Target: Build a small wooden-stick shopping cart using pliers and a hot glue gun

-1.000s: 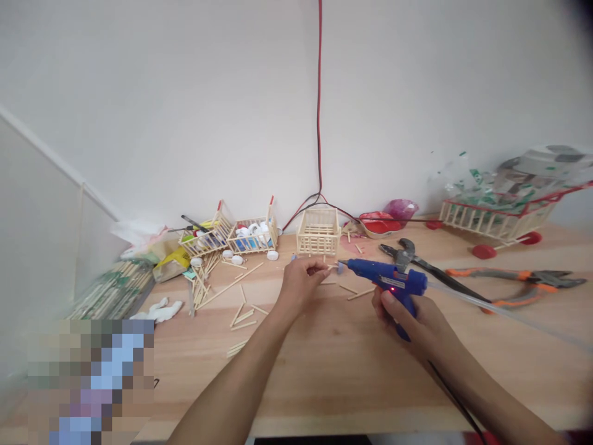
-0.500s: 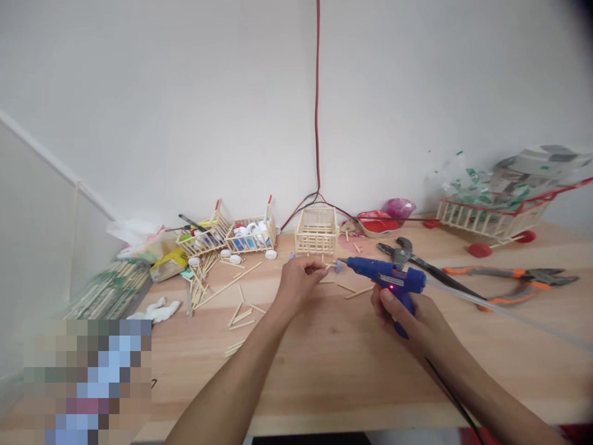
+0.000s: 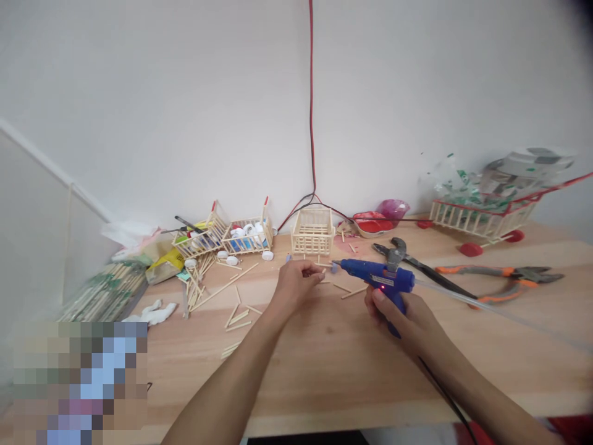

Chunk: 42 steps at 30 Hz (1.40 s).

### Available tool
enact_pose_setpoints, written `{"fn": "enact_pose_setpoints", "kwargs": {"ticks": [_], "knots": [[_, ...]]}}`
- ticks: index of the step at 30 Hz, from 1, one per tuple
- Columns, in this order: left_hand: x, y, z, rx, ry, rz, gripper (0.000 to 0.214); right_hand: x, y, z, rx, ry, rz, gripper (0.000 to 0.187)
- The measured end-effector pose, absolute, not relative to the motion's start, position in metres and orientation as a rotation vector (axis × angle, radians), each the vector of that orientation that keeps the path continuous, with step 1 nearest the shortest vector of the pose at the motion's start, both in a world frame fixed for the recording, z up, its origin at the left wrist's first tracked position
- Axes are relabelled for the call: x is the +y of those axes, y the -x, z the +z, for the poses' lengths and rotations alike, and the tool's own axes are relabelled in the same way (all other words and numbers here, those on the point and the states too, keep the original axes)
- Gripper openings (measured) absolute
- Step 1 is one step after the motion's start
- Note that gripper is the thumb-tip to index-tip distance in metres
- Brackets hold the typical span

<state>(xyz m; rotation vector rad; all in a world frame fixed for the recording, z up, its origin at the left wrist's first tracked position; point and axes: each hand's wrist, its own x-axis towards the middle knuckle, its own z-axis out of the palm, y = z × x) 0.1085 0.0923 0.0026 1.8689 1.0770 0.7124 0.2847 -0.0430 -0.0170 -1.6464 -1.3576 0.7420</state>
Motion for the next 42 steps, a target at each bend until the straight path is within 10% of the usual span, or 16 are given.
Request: {"fn": "enact_pose_setpoints", "kwargs": {"ticks": [12, 26, 42], "knots": [[0.093, -0.109, 0.001, 0.915, -1.579, 0.769, 0.020, -0.045, -0.283, -0.019, -1.377, 1.640, 0.723, 0.048], [0.078, -0.110, -0.016, 1.172, -2.599, 0.581, 0.011, -0.044, -0.283, -0.017, -1.388, 1.683, 0.676, 0.051], [0.094, -0.111, -0.001, 0.988, -1.851, 0.771, 0.011, -0.044, -0.283, -0.015, -1.363, 1.664, 0.692, 0.053]]}}
